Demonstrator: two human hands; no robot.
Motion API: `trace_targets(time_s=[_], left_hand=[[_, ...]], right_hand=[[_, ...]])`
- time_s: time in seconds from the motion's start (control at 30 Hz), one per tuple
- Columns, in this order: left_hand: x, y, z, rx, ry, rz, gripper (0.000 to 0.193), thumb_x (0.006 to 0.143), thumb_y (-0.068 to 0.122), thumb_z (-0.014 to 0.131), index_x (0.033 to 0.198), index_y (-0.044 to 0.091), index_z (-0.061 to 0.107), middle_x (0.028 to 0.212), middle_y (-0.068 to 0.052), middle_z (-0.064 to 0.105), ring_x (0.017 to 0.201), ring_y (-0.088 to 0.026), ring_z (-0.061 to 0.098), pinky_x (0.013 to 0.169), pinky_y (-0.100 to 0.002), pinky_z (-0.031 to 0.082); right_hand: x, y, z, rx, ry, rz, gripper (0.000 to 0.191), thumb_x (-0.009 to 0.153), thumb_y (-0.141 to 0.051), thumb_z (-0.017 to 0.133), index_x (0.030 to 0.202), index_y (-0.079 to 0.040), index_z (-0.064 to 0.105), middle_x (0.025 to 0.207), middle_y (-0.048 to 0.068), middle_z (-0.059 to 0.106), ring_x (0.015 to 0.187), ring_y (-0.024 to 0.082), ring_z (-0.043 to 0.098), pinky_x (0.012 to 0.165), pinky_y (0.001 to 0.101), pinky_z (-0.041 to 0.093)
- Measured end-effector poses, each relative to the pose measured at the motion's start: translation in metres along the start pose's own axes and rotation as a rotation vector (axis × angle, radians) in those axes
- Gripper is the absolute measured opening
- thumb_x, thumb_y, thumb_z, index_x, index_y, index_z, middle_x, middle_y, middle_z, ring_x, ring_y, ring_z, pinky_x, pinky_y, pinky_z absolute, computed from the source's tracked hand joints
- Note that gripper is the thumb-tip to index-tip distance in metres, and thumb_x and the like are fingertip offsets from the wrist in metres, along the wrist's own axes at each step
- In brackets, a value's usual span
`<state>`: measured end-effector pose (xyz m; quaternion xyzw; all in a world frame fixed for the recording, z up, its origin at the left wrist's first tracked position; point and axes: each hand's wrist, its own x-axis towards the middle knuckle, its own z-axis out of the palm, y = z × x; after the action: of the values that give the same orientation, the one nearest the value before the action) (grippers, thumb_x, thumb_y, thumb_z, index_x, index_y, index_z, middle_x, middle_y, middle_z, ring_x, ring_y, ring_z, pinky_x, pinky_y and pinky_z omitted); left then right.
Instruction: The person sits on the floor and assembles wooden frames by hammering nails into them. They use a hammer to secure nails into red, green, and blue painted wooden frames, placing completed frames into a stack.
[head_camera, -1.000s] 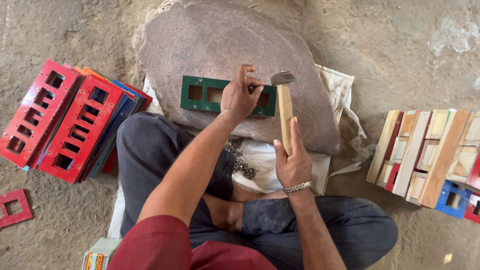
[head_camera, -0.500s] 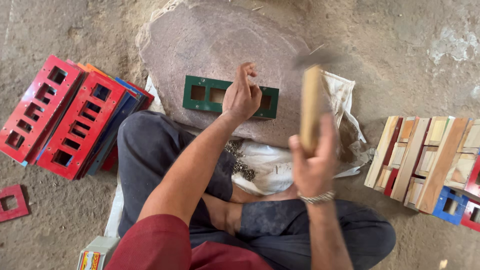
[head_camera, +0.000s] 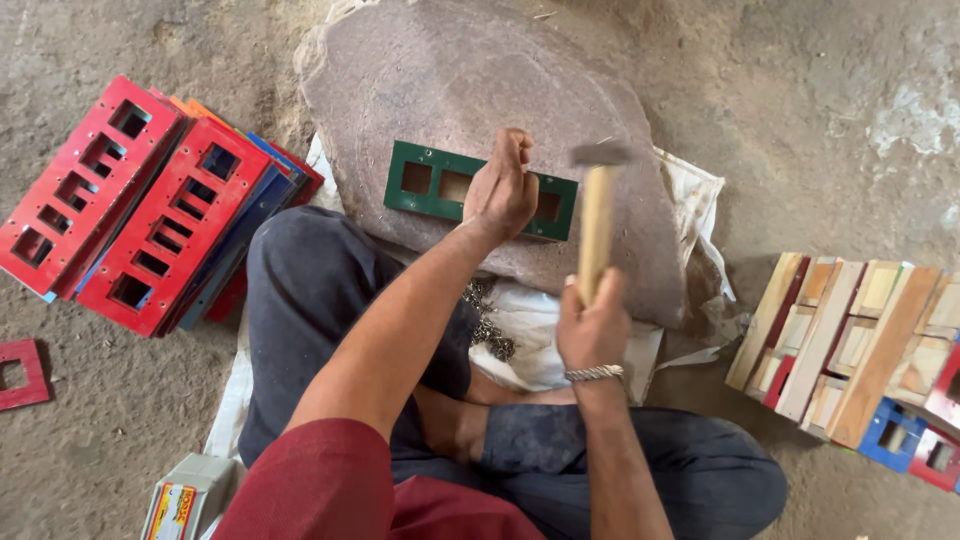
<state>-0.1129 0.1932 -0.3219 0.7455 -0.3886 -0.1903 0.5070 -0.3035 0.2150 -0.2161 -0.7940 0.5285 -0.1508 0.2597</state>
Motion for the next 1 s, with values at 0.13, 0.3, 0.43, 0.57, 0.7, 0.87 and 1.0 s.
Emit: trace_targets(time_s=[0.13, 0.3, 0.43, 0.57, 0.7, 0.87, 1.0], left_hand=[[0.0, 0.0, 0.0, -0.01, 0.033, 0.028, 0.04, 0.092, 0.003, 0.054, 0.127, 0.012, 0.039, 0.105, -0.018, 0.062, 0.092, -0.042, 0.066, 0.079, -0.052, 0.053], [0.003, 0.002, -0.001, 0.001, 0.022, 0.027, 0.039, 0.089, 0.003, 0.056, 0.123, 0.012, 0.039, 0.103, -0.017, 0.062, 0.091, -0.042, 0.066, 0.079, -0.051, 0.053], [0.002, 0.004, -0.001, -0.021, 0.024, 0.008, 0.04, 0.087, 0.002, 0.057, 0.122, 0.013, 0.041, 0.103, -0.016, 0.063, 0.094, -0.042, 0.066, 0.078, -0.052, 0.052], [0.005, 0.008, -0.002, 0.016, -0.071, -0.125, 0.038, 0.089, 0.006, 0.057, 0.123, 0.014, 0.041, 0.103, -0.014, 0.063, 0.091, -0.04, 0.067, 0.078, -0.051, 0.053], [0.005, 0.007, -0.003, 0.05, -0.039, -0.066, 0.04, 0.087, 0.006, 0.058, 0.122, 0.014, 0.041, 0.104, -0.016, 0.063, 0.095, -0.042, 0.065, 0.08, -0.053, 0.051], [0.006, 0.001, -0.001, -0.012, -0.028, -0.014, 0.038, 0.089, 0.005, 0.058, 0.123, 0.013, 0.04, 0.104, -0.016, 0.062, 0.094, -0.04, 0.065, 0.08, -0.051, 0.052], [0.004, 0.008, 0.0, -0.116, 0.057, 0.168, 0.035, 0.09, 0.006, 0.06, 0.12, 0.012, 0.042, 0.105, -0.016, 0.058, 0.089, -0.031, 0.066, 0.073, -0.039, 0.057]], right_hand=[[-0.008, 0.012, -0.02, -0.014, 0.456, -0.433, 0.033, 0.115, -0.02, 0.057, 0.132, 0.005, 0.044, 0.103, 0.026, 0.059, 0.088, 0.038, 0.065, 0.077, 0.0506, 0.054], [-0.003, 0.02, 0.018, -0.099, 0.373, -0.334, 0.036, 0.108, -0.023, 0.061, 0.126, 0.004, 0.044, 0.092, 0.03, 0.061, 0.08, 0.045, 0.064, 0.072, 0.0584, 0.054], [-0.009, 0.035, 0.03, -0.055, 0.002, 0.057, 0.034, 0.099, -0.028, 0.063, 0.113, -0.001, 0.048, 0.079, 0.031, 0.066, 0.074, 0.051, 0.066, 0.063, 0.0623, 0.052], [-0.009, 0.038, 0.031, -0.05, 0.131, 0.056, 0.034, 0.101, -0.028, 0.061, 0.114, -0.001, 0.045, 0.082, 0.031, 0.066, 0.076, 0.052, 0.066, 0.063, 0.0599, 0.052], [-0.005, 0.042, 0.033, -0.165, -0.116, 0.069, 0.034, 0.099, -0.03, 0.064, 0.115, -0.004, 0.049, 0.081, 0.031, 0.067, 0.075, 0.055, 0.064, 0.065, 0.062, 0.049], [-0.027, 0.061, 0.013, -0.125, 0.086, -0.171, 0.034, 0.096, -0.029, 0.07, 0.109, -0.003, 0.053, 0.082, 0.027, 0.067, 0.069, 0.048, 0.064, 0.056, 0.0537, 0.05], [-0.036, 0.074, -0.004, 0.433, -0.16, 0.412, 0.026, 0.094, -0.024, 0.069, 0.101, -0.003, 0.056, 0.064, 0.011, 0.055, 0.048, 0.023, 0.054, 0.043, 0.0395, 0.044]])
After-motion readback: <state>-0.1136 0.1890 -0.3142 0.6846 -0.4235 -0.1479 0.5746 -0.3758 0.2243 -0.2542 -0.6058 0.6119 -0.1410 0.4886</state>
